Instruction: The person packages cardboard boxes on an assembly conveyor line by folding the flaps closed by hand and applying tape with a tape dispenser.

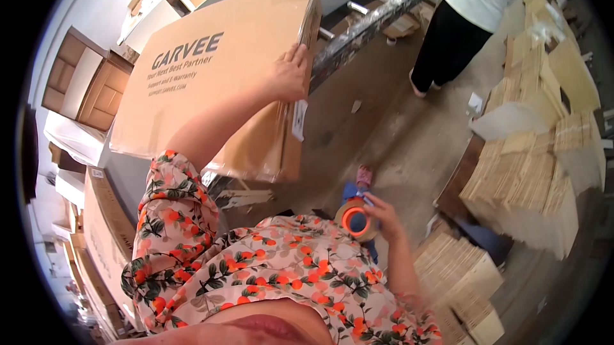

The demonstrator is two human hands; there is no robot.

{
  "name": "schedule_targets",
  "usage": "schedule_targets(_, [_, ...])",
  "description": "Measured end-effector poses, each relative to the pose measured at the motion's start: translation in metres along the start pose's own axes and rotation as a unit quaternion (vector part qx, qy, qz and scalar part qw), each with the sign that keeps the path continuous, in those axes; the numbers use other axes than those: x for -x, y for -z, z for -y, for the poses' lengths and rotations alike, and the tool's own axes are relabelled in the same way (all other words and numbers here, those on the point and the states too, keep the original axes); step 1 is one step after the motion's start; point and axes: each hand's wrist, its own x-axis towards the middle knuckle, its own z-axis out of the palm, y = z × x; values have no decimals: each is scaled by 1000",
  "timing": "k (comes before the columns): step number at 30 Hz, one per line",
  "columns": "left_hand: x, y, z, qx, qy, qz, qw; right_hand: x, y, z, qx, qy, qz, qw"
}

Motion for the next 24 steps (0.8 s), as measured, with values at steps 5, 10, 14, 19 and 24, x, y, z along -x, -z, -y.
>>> schedule_targets(5, [-139,-22,69,-50,126,-7,991,-63,17,48,-40,-9,-4,999])
schedule_targets(10, [-247,-14,140,-127,215,-10,968,-115,49,112,-5,-35,-10,999])
schedule_targets(14, [-284,-16,182,10,274,-91,957,-144,50,174,3,-59,13,998])
schedule_targets(19, [-280,-33,202,244,280,-74,926,-199,24,250,51,7,135,989])
schedule_targets(24, [-179,-53,178,356,120,-135,917,-225,-63,308,38,143,165,975])
